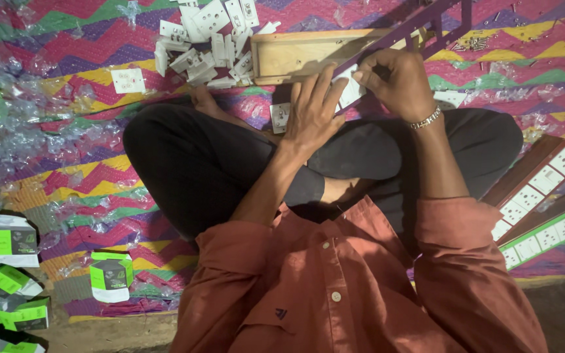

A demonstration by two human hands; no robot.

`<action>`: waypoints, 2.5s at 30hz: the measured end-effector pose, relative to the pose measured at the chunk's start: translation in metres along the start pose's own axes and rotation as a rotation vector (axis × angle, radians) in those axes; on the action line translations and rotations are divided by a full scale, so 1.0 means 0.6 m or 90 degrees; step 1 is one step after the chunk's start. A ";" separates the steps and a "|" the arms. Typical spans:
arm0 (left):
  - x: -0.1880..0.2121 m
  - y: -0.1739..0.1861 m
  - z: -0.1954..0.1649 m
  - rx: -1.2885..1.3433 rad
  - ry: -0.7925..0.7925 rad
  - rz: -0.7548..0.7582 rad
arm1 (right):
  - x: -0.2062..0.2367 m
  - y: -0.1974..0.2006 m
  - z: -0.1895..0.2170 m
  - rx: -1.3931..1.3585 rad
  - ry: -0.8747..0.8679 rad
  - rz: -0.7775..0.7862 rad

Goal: The person sits on the floor and assembles white plastic electrical sockets into a purple multi-socket frame. They pick up sockets and small metal pieces, place them into the frame, and secure them by hand. The person repeats this process for multiple sockets, occasionally adjusting the frame and checking the fit.

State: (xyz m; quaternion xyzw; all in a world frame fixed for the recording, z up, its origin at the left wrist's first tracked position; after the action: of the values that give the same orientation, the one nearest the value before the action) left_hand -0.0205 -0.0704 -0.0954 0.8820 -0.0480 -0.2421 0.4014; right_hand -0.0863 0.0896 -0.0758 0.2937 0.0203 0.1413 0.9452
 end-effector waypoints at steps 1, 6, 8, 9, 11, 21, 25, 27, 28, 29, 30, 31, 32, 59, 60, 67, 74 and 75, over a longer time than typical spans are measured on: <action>0.000 0.000 0.000 -0.001 0.002 0.003 | 0.000 -0.001 0.000 -0.014 0.000 0.000; -0.001 0.001 -0.002 0.004 0.005 -0.006 | -0.004 0.003 -0.008 -0.116 -0.024 -0.002; -0.002 0.002 -0.004 -0.006 -0.001 -0.014 | -0.007 0.003 -0.017 -0.161 -0.060 0.005; -0.002 0.002 -0.005 -0.004 -0.001 -0.011 | -0.007 0.002 -0.019 -0.162 -0.064 0.009; -0.002 0.000 -0.004 -0.002 0.000 -0.005 | -0.008 -0.001 -0.024 -0.163 -0.073 0.016; 0.000 0.004 -0.004 -0.015 -0.014 -0.018 | -0.006 -0.011 -0.044 -0.185 -0.049 -0.037; -0.008 0.006 0.003 -0.021 0.059 -0.010 | -0.008 0.014 -0.054 -0.274 -0.017 -0.121; -0.011 0.008 0.009 -0.010 0.097 -0.018 | -0.006 0.045 -0.072 -0.350 -0.031 -0.200; -0.013 0.010 0.011 -0.007 0.105 -0.027 | -0.003 0.065 -0.085 -0.400 -0.048 -0.245; -0.014 0.011 0.014 -0.005 0.113 -0.035 | 0.001 0.081 -0.098 -0.451 -0.065 -0.290; -0.015 0.018 0.016 0.016 0.115 -0.073 | 0.004 0.097 -0.106 -0.484 -0.060 -0.316; -0.016 0.025 0.018 0.040 0.116 -0.110 | 0.008 0.115 -0.116 -0.514 -0.057 -0.343; -0.016 0.031 0.021 0.065 0.118 -0.145 | 0.014 0.134 -0.125 -0.544 -0.054 -0.371; 0.013 -0.057 0.124 1.092 0.504 -0.184 | -0.097 0.117 -0.199 0.536 -0.005 0.101; 0.009 -0.053 0.122 1.095 0.471 -0.178 | -0.095 0.118 -0.189 0.523 -0.007 0.100; 0.006 -0.062 0.098 1.270 0.496 -0.080 | -0.082 0.133 -0.148 0.552 -0.038 0.046; -0.013 -0.030 0.076 1.309 0.476 -0.112 | -0.072 0.145 -0.155 0.514 -0.093 0.048; -0.016 -0.027 0.073 1.313 0.469 -0.113 | -0.071 0.149 -0.159 0.496 -0.106 0.041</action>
State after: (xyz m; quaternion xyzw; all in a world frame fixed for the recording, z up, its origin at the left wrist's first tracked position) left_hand -0.0510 -0.0870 -0.1282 0.8124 -0.0410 0.1647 -0.5579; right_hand -0.1616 0.2003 -0.1066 0.6413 -0.0131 0.1281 0.7564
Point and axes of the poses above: each hand's wrist, its own x-axis away from the middle knuckle, its own y-axis out of the back of the hand, z = x × y, the point moved 7 cm from there along -x, towards the middle knuckle, and after that the axes turned 3 degrees about -z, right-handed, at the moved point
